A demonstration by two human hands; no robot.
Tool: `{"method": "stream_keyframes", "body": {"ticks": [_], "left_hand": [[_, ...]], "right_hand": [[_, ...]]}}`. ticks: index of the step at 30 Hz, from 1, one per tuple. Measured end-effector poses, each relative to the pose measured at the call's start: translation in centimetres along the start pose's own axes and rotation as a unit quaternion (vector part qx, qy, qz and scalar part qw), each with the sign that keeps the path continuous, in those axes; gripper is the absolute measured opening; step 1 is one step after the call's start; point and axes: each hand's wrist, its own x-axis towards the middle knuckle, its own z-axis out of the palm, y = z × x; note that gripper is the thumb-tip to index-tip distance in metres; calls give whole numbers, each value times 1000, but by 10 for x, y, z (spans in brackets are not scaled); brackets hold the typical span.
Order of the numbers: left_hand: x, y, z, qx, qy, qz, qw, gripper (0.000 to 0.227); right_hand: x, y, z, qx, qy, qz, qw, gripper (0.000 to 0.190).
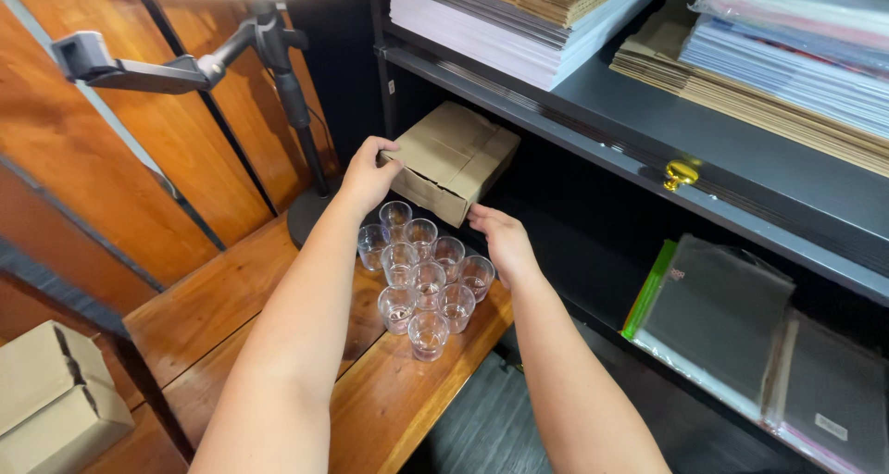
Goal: The person unpacks a cardboard box containing small clear glasses. They remove each glass individually from the cardboard dividers and place them on a wooden bench. After emptying the box, the person arranges the glasses on a nearby shelf.
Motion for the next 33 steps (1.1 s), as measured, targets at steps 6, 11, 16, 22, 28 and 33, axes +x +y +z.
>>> {"method": "stream_keyframes", "body": {"ticks": [6, 11, 16, 22, 28, 33], "left_hand": [[18, -21, 12, 31, -28, -36, 998, 32], [25, -21, 17, 45, -50, -36, 997, 33], [57, -64, 35, 68, -61, -32, 995, 34], [71, -84, 40, 101, -53, -30, 993, 27], [82, -98, 46, 110, -59, -38, 991, 29], [86, -93, 50, 104, -67, -69, 990, 37]], "right_hand": [[-10, -18, -9, 63, -41, 71, 995, 54], [15, 6, -14, 84, -72, 110, 988, 58], [33, 34, -16, 103, -100, 131, 981, 60], [52, 55, -10, 120, -122, 127, 977, 58], [61, 62, -9, 148, -133, 132, 971, 64], [60, 67, -14, 169, -150, 126, 966, 62]]}}
